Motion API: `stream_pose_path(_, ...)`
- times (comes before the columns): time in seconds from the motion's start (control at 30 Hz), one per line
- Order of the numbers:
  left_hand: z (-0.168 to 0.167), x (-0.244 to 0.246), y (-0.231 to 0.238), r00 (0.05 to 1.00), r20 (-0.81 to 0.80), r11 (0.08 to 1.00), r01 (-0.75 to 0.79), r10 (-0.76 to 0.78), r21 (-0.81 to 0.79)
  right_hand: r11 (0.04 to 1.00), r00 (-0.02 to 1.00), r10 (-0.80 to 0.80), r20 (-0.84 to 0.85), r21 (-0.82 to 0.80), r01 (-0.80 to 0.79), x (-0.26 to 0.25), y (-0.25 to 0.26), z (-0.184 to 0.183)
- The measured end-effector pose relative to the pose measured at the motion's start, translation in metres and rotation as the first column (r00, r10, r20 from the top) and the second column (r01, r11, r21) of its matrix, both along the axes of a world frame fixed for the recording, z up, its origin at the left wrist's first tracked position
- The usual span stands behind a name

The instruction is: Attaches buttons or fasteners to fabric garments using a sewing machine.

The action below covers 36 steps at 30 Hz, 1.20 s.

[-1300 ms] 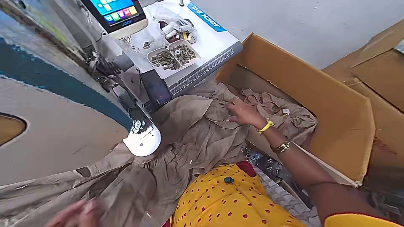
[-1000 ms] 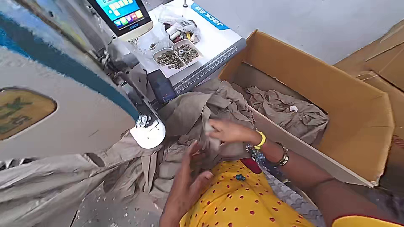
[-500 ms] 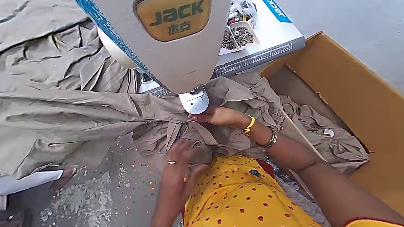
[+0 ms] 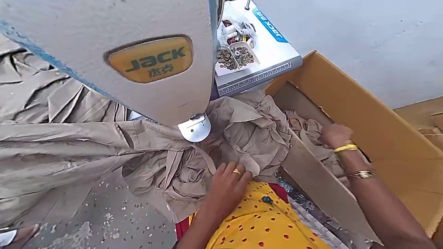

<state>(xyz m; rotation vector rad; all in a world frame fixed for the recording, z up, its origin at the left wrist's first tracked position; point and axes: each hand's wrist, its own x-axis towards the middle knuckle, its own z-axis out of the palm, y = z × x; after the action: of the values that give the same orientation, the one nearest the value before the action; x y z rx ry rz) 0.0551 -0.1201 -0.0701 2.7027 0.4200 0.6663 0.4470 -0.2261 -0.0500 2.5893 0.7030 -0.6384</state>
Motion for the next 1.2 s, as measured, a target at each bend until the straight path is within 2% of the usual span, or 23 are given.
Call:
stream_pose_path(0.07,0.015,-0.013,0.006,0.983,0.115,0.966,-0.114,0.144,-0.234,0.953,0.997,0.074,0.027,0.293,-0.078,0.018,-0.018,0.02)
stream_pose_path(0.1,0.021,-0.019,0.008,0.964,0.158,0.933,-0.155,0.215,-0.325,0.873,0.987,0.157,0.047,0.461,-0.16,0.009,-0.016,0.03)
stream_pose_path(0.13,0.026,-0.025,0.012,0.941,0.196,0.901,-0.182,0.276,-0.394,0.757,0.967,0.241,0.086,0.607,-0.243,-0.008,-0.007,0.037)
stream_pose_path(0.2,0.034,-0.033,0.021,0.89,0.272,0.854,-0.205,0.366,-0.478,0.463,0.889,0.436,0.138,0.813,-0.353,-0.057,0.026,0.045)
stream_pose_path(0.27,0.038,-0.038,0.028,0.854,0.31,0.823,-0.21,0.417,-0.528,0.159,0.757,0.638,0.142,0.937,-0.31,-0.112,0.065,0.041)
stream_pose_path(0.3,0.04,-0.041,0.029,0.842,0.318,0.81,-0.214,0.437,-0.547,0.074,0.671,0.736,0.092,0.974,-0.214,-0.14,0.084,0.04)
stream_pose_path(0.33,0.04,-0.045,0.029,0.834,0.321,0.804,-0.218,0.448,-0.554,0.037,0.555,0.831,0.035,0.992,-0.118,-0.165,0.101,0.038)
stream_pose_path(0.4,0.041,-0.056,0.026,0.835,0.316,0.807,-0.229,0.45,-0.544,0.033,0.316,0.948,-0.022,0.999,-0.03,-0.203,0.127,0.036)
stream_pose_path(0.43,0.041,-0.062,0.024,0.834,0.313,0.805,-0.234,0.455,-0.546,0.038,0.243,0.969,-0.03,0.999,-0.028,-0.216,0.135,0.037)
stream_pose_path(0.53,0.04,-0.076,0.02,0.823,0.288,0.758,-0.239,0.49,-0.607,0.023,0.166,0.986,-0.005,0.994,-0.104,-0.236,0.146,0.044)
stream_pose_path(0.63,0.043,-0.074,0.023,0.81,0.228,0.699,-0.282,0.541,-0.657,0.002,0.211,0.977,0.034,0.985,-0.171,-0.242,0.152,0.057)
stream_pose_path(0.67,0.044,-0.069,0.027,0.797,0.21,0.667,-0.295,0.567,-0.685,0.037,0.249,0.968,0.003,0.988,-0.153,-0.24,0.157,0.063)
stream_pose_path(0.77,0.047,-0.057,0.046,0.811,0.15,0.549,-0.234,0.566,-0.803,0.132,0.477,0.874,-0.09,0.99,-0.055,-0.231,0.185,0.069)
stream_pose_path(0.83,0.045,-0.051,0.053,0.828,0.119,0.502,-0.212,0.547,-0.838,0.205,0.495,0.848,-0.186,0.979,0.017,-0.229,0.202,0.065)
stream_pose_path(1.0,0.032,-0.054,0.05,0.859,0.095,0.549,-0.233,0.503,-0.803,0.242,0.571,0.778,-0.262,0.964,0.113,-0.242,0.209,0.067)
stream_pose_path(1.07,0.029,-0.054,0.048,0.863,0.068,0.567,-0.268,0.501,-0.779,0.255,0.573,0.765,-0.294,0.955,0.15,-0.243,0.207,0.064)
stream_pose_path(1.13,0.032,-0.052,0.048,0.871,0.057,0.593,-0.284,0.489,-0.753,0.268,0.492,0.801,-0.342,0.939,0.217,-0.234,0.207,0.058)
stream_pose_path(1.17,0.035,-0.053,0.049,0.872,0.06,0.608,-0.288,0.485,-0.74,0.335,0.413,0.814,-0.41,0.91,0.244,-0.225,0.206,0.055)
stream_pose_path(1.2,0.038,-0.055,0.05,0.872,0.066,0.623,-0.292,0.486,-0.726,0.447,0.325,0.803,-0.499,0.866,0.226,-0.213,0.203,0.054)
